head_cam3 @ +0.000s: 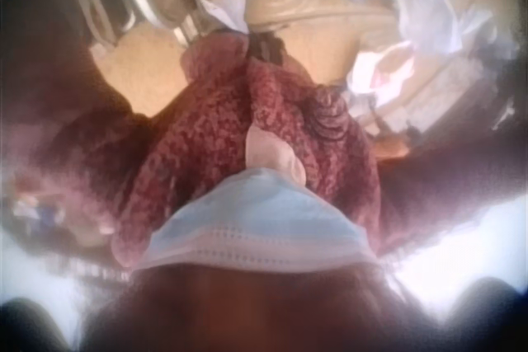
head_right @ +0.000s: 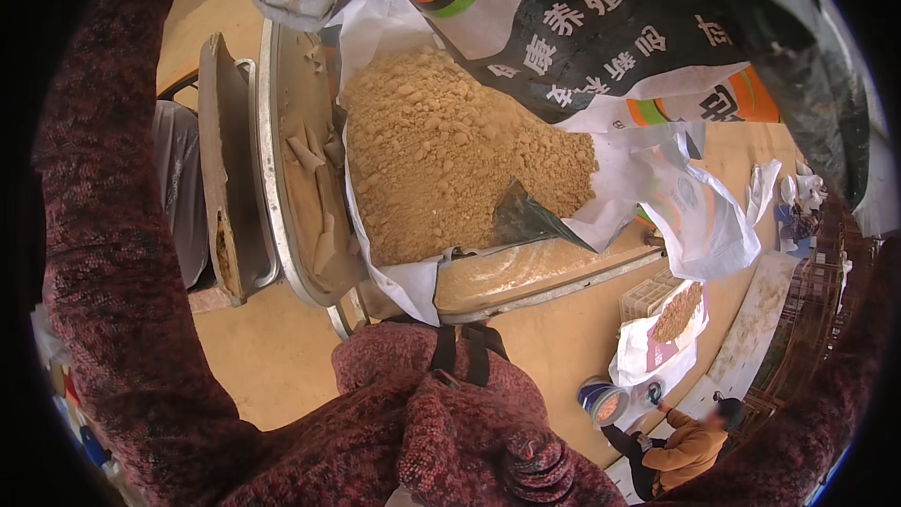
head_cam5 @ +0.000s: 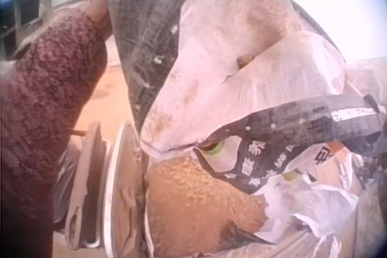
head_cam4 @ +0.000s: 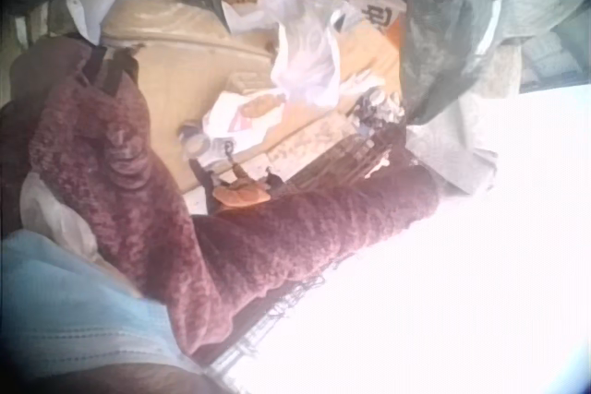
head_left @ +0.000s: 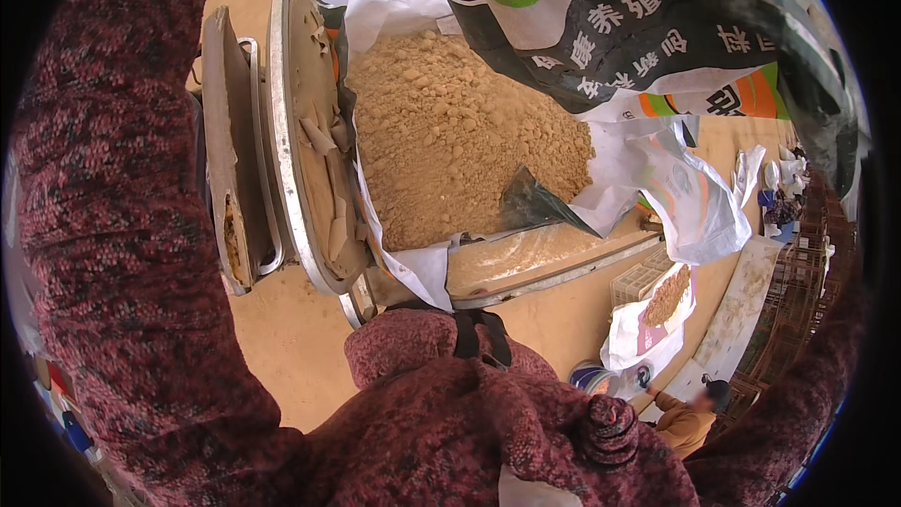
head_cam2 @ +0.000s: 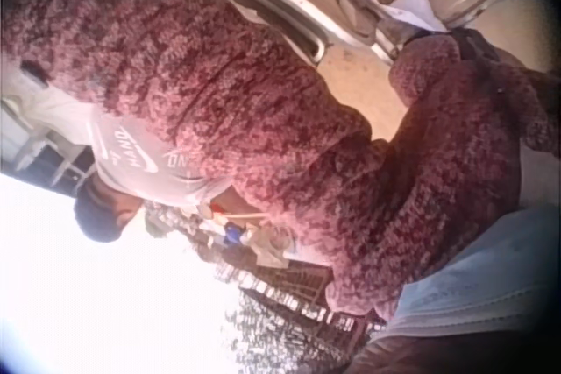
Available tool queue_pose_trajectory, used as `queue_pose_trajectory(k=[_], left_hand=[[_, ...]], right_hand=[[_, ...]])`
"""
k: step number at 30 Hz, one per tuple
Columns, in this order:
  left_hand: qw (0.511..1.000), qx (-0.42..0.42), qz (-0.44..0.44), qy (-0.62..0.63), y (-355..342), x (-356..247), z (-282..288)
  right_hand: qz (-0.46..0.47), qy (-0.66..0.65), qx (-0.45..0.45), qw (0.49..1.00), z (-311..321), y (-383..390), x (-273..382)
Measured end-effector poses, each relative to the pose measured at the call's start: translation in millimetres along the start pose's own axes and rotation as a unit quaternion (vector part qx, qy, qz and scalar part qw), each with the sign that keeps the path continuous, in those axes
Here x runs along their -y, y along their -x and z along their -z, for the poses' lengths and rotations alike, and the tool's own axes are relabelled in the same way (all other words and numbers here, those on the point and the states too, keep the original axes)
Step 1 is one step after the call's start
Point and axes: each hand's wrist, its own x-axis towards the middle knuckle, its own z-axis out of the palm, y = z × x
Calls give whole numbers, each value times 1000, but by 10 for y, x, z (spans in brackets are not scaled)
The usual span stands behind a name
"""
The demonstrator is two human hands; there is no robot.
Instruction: The person pours feed pellets from a large sack onto a white sack on the ground, then sits on a small red stool and sorts the pellets by hand, picking out debris and placing it into a nearby orange basin.
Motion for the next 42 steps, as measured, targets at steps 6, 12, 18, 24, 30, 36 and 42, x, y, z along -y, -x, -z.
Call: queue_pose_trajectory(k=[6, 12, 18, 24, 30, 36, 42], left_hand=[[980, -92, -170, 47, -713, -1113, 233], [924, -139, -342, 105, -1335, -2843, 304], [912, -127, -370, 120, -873, -3066, -332], [959, -76, -199, 185, 703, -1504, -1142], [938, -65, 15, 342, 2221, 91, -1548], [834, -158, 90, 520, 3466, 1199, -1467], [683, -270, 59, 676, 4954, 2138, -949]], right_hand=[[28, -1, 6, 1000, -6, 159, 106], [75, -1, 41, 996, 161, 289, -64], [147, 23, 101, 984, 423, 449, -292], [219, 66, 137, 964, 909, 547, -393], [286, 84, 144, 944, 958, 475, -273], [361, 71, 136, 920, 670, 727, -6], [433, 10, 143, 890, 231, 1401, 347]])
